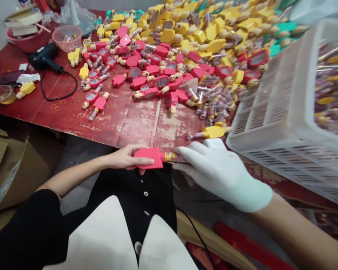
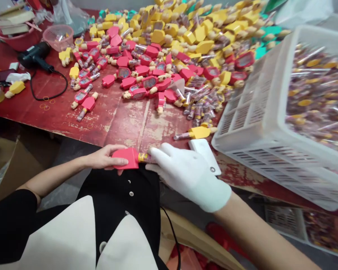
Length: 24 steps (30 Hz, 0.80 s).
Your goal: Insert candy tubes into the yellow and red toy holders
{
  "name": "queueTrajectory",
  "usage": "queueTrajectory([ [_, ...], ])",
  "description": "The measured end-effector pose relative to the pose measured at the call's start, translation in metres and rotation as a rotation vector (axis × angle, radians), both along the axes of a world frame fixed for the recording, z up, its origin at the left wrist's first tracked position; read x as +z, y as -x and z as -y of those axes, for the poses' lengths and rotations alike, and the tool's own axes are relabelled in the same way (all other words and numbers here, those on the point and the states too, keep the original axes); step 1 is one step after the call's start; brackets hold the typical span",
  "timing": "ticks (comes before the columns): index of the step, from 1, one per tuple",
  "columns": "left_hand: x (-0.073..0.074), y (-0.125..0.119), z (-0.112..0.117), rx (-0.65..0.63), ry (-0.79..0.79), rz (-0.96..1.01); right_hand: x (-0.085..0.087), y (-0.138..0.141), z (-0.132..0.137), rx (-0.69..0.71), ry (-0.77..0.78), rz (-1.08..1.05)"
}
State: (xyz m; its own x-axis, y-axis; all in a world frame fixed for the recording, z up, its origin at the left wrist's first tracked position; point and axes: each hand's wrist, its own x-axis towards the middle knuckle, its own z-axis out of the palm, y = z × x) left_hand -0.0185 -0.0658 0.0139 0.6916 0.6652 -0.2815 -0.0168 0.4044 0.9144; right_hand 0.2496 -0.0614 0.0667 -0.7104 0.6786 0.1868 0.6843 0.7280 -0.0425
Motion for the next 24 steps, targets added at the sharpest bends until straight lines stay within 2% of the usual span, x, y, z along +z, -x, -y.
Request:
queueTrajectory([
  [3, 0.007, 0.009, 0.018, -0.124, 0.021, -0.035, 0.014, 0.009, 0.029, 0.180, -0.099, 0.024],
  [5, 0.007, 0.012, 0.029, -0.169, 0.064, -0.012, 0.021, 0.014, 0.042, 0.234, -0.065, -0.004],
  [8, 0.006, 0.015, 0.038, -0.232, 0.133, 0.051, 0.029, 0.023, 0.056, 0.269, 0.081, -0.093],
  [11, 0.006, 0.024, 0.036, -0.168, 0.046, 0.088, 0.032, 0.038, 0.063, 0.197, 0.077, -0.124],
  [14, 0.006, 0.041, 0.029, -0.088, -0.106, 0.082, 0.030, 0.055, 0.063, 0.148, -0.026, -0.078],
  [19, -0.001, 0.071, 0.021, -0.073, -0.217, 0.026, 0.027, 0.084, 0.046, 0.208, -0.020, 0.031],
  [21, -0.005, 0.079, 0.016, -0.077, -0.200, 0.017, 0.030, 0.093, 0.038, 0.229, -0.005, 0.087],
  [24, -0.009, 0.085, 0.007, -0.142, -0.050, 0.074, 0.033, 0.101, 0.027, 0.267, 0.114, 0.092],
])
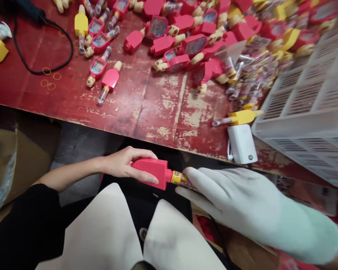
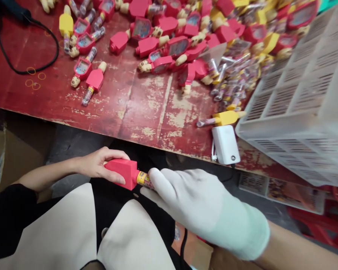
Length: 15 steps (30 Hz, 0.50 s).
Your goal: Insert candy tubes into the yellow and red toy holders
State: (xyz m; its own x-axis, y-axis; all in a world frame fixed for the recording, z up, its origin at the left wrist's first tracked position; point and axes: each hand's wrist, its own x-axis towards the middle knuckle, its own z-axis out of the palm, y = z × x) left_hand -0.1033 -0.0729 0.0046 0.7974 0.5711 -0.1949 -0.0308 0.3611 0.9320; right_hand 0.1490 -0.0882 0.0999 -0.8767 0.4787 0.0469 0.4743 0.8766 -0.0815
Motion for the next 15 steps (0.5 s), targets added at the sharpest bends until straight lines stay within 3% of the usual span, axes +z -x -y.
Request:
queueTrajectory([
  [4, -0.004, -0.001, -0.008, -0.166, 0.219, 0.075, 0.000, 0.001, -0.007, 0.041, 0.223, -0.023],
  [7, -0.004, -0.001, -0.001, -0.058, 0.214, 0.031, -0.006, -0.002, -0.004, -0.008, 0.204, -0.041],
  [10, -0.004, -0.001, 0.014, 0.007, 0.043, -0.067, -0.017, -0.006, 0.004, -0.095, 0.333, -0.116],
  [12, -0.007, -0.004, 0.027, 0.041, -0.127, -0.149, -0.026, -0.009, 0.008, -0.214, 0.586, -0.135],
  [15, -0.015, -0.014, 0.042, 0.148, -0.405, -0.332, -0.041, -0.014, 0.008, -0.519, 1.055, -0.103],
])
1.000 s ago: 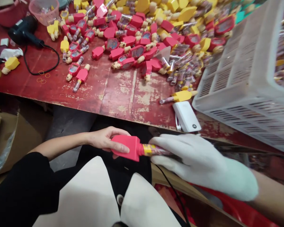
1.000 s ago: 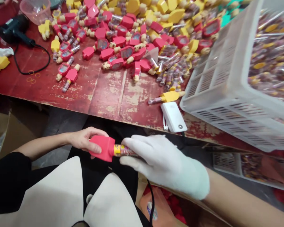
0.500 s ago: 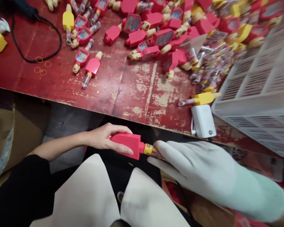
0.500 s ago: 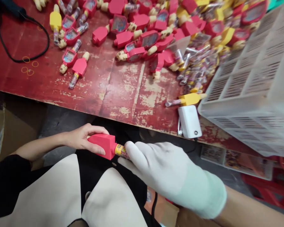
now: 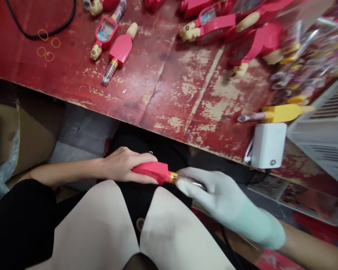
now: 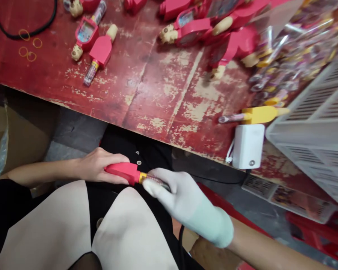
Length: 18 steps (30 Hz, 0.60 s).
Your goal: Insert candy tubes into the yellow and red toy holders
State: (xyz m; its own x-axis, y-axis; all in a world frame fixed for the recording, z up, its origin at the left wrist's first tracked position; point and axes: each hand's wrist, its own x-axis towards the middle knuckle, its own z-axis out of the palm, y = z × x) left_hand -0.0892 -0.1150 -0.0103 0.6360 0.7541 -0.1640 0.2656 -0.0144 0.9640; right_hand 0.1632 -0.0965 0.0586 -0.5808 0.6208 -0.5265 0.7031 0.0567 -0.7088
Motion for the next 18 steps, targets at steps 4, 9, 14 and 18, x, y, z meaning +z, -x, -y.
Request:
queueTrajectory([
  [4, -0.015, -0.011, 0.003, 0.070, -0.129, -0.190, -0.024, -0.010, -0.008, -0.135, 0.171, -0.002],
  [9, -0.018, -0.021, -0.013, 0.054, -0.155, -0.210, -0.040, -0.030, -0.016, -0.111, -0.143, -0.058],
  [14, -0.010, -0.045, -0.026, 0.019, -0.414, -0.434, -0.054, -0.050, -0.024, -0.328, 0.429, -0.196],
  [18, 0.002, -0.056, -0.043, -0.027, -0.392, -0.485, -0.068, -0.068, -0.036, -0.183, -0.057, -0.306],
])
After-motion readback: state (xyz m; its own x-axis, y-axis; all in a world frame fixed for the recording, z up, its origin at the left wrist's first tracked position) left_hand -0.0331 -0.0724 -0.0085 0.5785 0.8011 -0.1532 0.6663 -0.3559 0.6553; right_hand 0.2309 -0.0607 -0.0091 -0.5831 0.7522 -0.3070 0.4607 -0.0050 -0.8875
